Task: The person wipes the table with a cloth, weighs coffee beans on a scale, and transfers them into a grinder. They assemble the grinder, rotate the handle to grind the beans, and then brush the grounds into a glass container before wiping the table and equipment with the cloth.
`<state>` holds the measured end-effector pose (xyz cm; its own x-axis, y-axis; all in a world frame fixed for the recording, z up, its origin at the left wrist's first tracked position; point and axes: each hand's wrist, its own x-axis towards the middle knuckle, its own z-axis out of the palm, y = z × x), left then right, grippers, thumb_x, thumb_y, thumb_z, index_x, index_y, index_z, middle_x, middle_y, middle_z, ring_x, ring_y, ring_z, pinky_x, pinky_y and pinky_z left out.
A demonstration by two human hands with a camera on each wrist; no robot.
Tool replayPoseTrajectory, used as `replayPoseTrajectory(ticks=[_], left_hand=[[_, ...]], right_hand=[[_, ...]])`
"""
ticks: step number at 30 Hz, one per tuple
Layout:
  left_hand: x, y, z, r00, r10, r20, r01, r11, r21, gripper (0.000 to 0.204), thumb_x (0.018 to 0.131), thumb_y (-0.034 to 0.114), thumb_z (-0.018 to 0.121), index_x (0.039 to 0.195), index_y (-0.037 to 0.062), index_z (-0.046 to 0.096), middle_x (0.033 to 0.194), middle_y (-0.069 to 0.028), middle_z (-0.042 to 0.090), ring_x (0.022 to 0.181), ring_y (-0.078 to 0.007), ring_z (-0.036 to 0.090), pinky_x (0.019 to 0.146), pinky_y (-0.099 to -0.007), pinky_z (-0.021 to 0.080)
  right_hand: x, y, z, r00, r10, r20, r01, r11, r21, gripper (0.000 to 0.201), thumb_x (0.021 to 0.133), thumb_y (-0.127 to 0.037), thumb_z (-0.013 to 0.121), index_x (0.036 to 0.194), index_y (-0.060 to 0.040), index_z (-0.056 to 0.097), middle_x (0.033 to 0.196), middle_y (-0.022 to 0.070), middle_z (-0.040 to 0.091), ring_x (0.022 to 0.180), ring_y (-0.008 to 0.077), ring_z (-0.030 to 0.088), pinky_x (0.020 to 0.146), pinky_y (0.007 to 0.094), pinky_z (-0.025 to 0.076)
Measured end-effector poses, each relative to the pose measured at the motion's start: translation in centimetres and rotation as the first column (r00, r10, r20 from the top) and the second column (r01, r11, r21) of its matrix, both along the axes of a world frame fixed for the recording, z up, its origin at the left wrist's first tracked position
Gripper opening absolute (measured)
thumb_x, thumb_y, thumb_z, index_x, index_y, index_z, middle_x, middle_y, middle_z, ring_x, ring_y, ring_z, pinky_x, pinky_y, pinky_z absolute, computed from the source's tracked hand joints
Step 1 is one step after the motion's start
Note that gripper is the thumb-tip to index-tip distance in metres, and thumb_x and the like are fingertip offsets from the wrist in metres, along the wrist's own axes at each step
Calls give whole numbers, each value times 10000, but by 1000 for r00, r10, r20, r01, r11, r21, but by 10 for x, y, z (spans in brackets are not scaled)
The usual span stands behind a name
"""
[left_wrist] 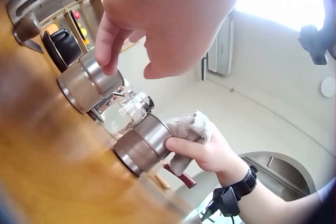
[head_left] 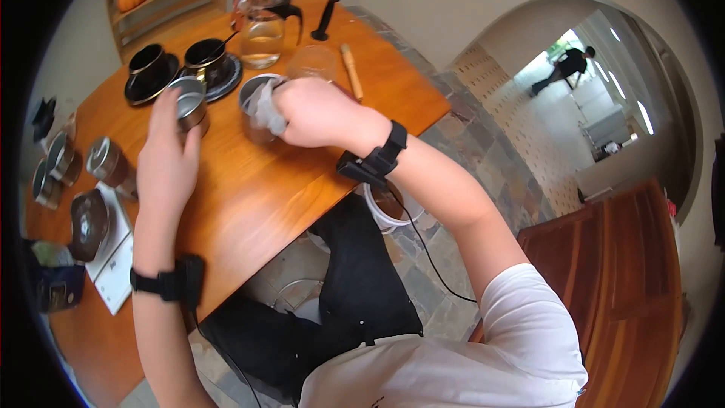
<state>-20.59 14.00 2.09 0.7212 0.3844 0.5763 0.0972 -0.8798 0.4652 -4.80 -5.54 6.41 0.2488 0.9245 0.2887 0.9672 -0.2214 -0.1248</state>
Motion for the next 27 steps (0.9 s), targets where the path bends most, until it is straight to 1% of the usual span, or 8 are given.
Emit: replayPoseTrajectory(ticks=[4,6,12,16,20,21,24,27], left_hand=[[9,11,-8,964,86,-250,-65,993,95,286,905,179,614,1157,51,570,1158,-186,605,984,-406,631,846,-475,522],[13,22,-19,985,72,-158,-52,991,126,190,910,187,604,1018,31,605,1037,-180,620,905,-396,642,804,-477,526],[-38,-10,5,965,-130,-227,132,991,-7,192,816,138,680,879,-17,586,1063,-187,578,915,-391,618,791,-445,514],[-50,-17,16,973,-132,-189,127,991,-36,566,715,219,789,1180,12,543,1231,-219,571,1028,-374,624,859,-424,528],[-36,-4,-5,978,-165,-129,128,957,-259,960,619,296,870,1393,17,375,1315,-280,546,1094,-394,618,915,-389,519],[-35,-3,-1,948,-279,-152,164,840,-518,917,627,273,870,1363,-2,397,1208,-235,626,1061,-364,645,931,-366,508],[-27,4,-15,898,-438,36,366,699,-615,879,663,190,856,1395,18,403,1204,-164,639,1110,-285,636,1000,-348,460],[-26,8,-13,858,-513,-6,336,570,-750,765,673,173,858,1323,7,489,1191,-110,643,1098,-212,620,990,-326,455]], right_hand=[[1,16,-2,992,-105,-74,100,993,-65,236,844,-239,652,860,-9,700,838,220,688,790,386,676,732,448,545],[2,17,-2,906,-43,-421,97,989,108,300,900,-314,662,934,-21,715,849,202,705,787,338,697,730,405,549],[21,10,16,858,-85,-506,334,841,425,256,925,-240,651,1016,-6,701,843,107,721,774,168,677,720,321,535],[-9,15,40,923,45,-381,184,820,542,224,891,-158,671,1048,2,682,916,110,733,832,208,699,754,337,539],[-64,40,44,967,72,-244,3,956,294,241,778,-21,635,1018,-20,665,927,224,683,870,397,669,759,421,542],[-64,49,36,981,108,-162,-68,970,234,237,752,1,620,984,-14,665,905,233,674,858,409,660,757,443,536],[-69,66,22,986,136,-94,-132,990,45,209,696,44,591,885,-2,667,843,245,658,832,432,643,758,489,518],[-77,73,28,977,66,-202,-91,989,-118,217,713,16,606,911,-8,691,834,246,658,835,429,645,753,463,523]])
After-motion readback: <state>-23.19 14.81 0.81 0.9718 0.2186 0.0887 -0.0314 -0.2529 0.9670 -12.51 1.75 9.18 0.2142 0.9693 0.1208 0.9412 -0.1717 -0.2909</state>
